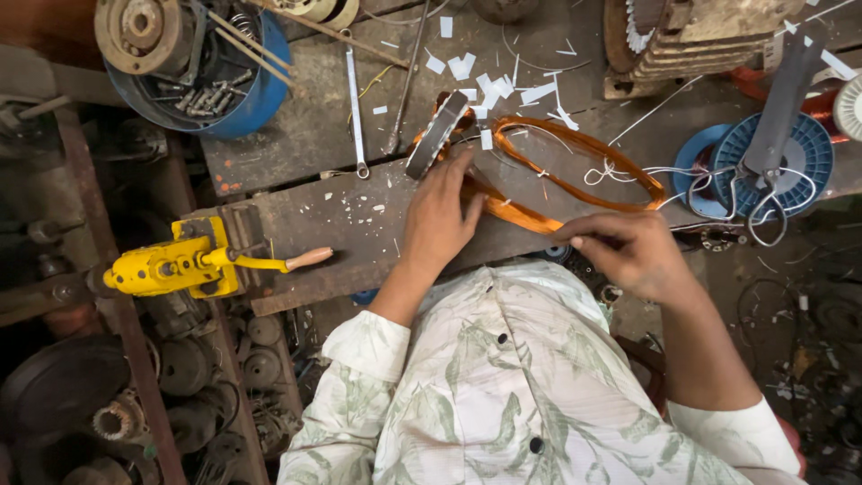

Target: The person winds copper wire around a motor stator core, inserting white insulating material between the windings. They repeatedly adjust the wire and core, ensuring the windings are tight and properly aligned within the stator slots.

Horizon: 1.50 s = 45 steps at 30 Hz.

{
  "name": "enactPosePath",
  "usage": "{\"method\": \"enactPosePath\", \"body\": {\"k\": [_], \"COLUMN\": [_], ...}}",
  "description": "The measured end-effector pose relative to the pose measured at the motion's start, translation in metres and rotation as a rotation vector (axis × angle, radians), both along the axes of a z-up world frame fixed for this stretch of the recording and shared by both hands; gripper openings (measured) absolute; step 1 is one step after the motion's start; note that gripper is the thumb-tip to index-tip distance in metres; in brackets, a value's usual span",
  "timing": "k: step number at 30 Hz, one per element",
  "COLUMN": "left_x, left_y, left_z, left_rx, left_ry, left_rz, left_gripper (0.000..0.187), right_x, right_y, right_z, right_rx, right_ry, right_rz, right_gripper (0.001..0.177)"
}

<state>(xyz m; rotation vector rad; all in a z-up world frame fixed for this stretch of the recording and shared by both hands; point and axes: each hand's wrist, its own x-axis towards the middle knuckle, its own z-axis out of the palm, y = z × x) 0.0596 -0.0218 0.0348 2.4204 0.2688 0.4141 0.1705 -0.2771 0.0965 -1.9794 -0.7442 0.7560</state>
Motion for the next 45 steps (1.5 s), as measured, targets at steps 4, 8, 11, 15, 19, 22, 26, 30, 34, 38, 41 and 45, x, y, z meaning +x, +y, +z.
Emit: {"method": "enactPosePath", "body": {"k": [4, 8, 11, 15, 19, 22, 26, 30, 34, 38, 41, 45], "left_x": [0.001, -0.002, -0.003, 0.001, 0.007, 0.009, 0.012, 0.015, 0.017, 0.014, 0.014, 0.013], "left_y": [0.003, 0.007, 0.015, 0.026, 0.032, 0.036, 0.042, 0.048, 0.053, 0.056, 0.058, 0.06], "left_z": [0.005, 0.017, 0.022, 0.016, 0.012, 0.007, 0.002, -0.002, -0.007, -0.012, -0.017, -0.019], "left_rx": [-0.024, 0.108, 0.255, 0.299, 0.314, 0.28, 0.203, 0.113, 0.04, 0.022, 0.024, 0.021], "left_ry": [0.063, 0.026, -0.049, -0.114, -0.23, -0.224, -0.198, -0.184, -0.214, -0.217, -0.214, -0.231], "left_rz": [0.001, -0.044, -0.148, -0.253, -0.278, -0.299, -0.296, -0.28, -0.276, -0.291, -0.298, -0.318], "left_gripper": [0.073, 0.064, 0.049, 0.025, 0.022, 0.026, 0.028, 0.034, 0.026, 0.02, 0.018, 0.02], "right_x": [0.002, 0.002, 0.004, 0.006, 0.004, -0.002, -0.005, -0.005, -0.003, 0.006, 0.021, 0.025], "right_y": [0.0, -0.005, -0.007, -0.01, -0.014, -0.018, -0.015, -0.007, 0.011, 0.045, 0.076, 0.093], "right_z": [-0.004, -0.01, -0.017, -0.03, -0.041, -0.051, -0.065, -0.063, -0.043, -0.027, -0.025, -0.024], "right_rx": [0.103, 0.153, 0.174, 0.253, 0.263, 0.275, 0.288, 0.335, 0.257, 0.206, 0.116, 0.091], "right_ry": [-0.134, -0.179, -0.201, -0.195, -0.201, -0.166, 0.017, -0.107, -0.283, -0.401, -0.442, -0.449], "right_rz": [0.096, 0.084, 0.098, 0.115, 0.126, 0.132, 0.065, 0.125, 0.22, 0.18, 0.246, 0.3], "right_gripper": [0.017, 0.021, 0.026, 0.026, 0.027, 0.029, 0.028, 0.023, 0.028, 0.035, 0.041, 0.035]}}
